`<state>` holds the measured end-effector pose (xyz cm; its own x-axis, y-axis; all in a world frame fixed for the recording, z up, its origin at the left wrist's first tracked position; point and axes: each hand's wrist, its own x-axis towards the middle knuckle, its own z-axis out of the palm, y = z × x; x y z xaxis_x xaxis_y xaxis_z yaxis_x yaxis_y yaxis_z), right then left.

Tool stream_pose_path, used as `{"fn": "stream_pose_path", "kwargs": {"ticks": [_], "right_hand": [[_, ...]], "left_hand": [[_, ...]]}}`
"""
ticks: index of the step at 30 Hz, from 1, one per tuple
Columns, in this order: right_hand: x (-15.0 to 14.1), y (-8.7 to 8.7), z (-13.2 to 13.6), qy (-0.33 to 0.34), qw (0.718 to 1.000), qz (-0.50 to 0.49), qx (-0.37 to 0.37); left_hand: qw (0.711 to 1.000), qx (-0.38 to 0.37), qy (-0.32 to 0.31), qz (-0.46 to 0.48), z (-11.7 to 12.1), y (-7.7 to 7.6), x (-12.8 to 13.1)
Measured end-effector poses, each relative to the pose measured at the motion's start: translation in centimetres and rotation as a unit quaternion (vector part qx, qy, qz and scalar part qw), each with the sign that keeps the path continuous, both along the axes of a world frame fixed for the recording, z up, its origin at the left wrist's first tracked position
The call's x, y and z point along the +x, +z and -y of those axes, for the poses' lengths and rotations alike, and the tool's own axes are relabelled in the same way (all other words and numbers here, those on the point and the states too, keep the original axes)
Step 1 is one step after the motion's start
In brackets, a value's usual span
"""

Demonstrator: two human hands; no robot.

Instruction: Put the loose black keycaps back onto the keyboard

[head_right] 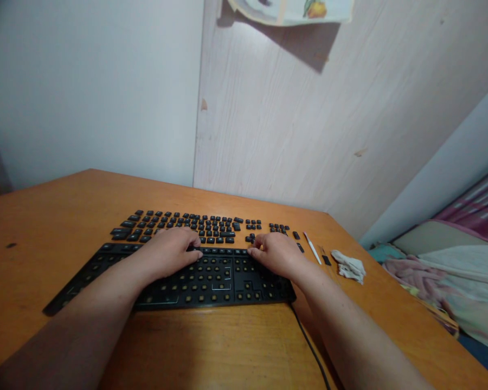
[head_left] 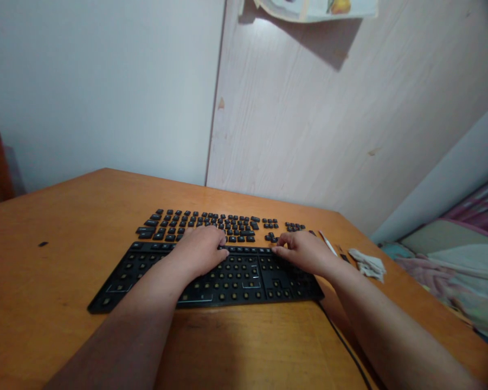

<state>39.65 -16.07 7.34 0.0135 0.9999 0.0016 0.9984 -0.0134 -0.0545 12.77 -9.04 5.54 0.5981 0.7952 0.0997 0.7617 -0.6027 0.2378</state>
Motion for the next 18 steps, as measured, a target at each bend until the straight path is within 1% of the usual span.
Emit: {"fn": "stream_pose_path", "kwargs": {"ticks": [7,18], "right_hand": [[-0.5,-0.3,0.3,0.007,1.000,0.029,0.004],[0.5,-0.5,0.8,0.050,0.997,0.066,-0.004]], "left_hand": [[1.000,-0.001,-0.002,0.005,-0.2,-0.3,0.0],[1.000,-0.004,-0.001,0.013,-0.3,-0.4,0.2]]}}
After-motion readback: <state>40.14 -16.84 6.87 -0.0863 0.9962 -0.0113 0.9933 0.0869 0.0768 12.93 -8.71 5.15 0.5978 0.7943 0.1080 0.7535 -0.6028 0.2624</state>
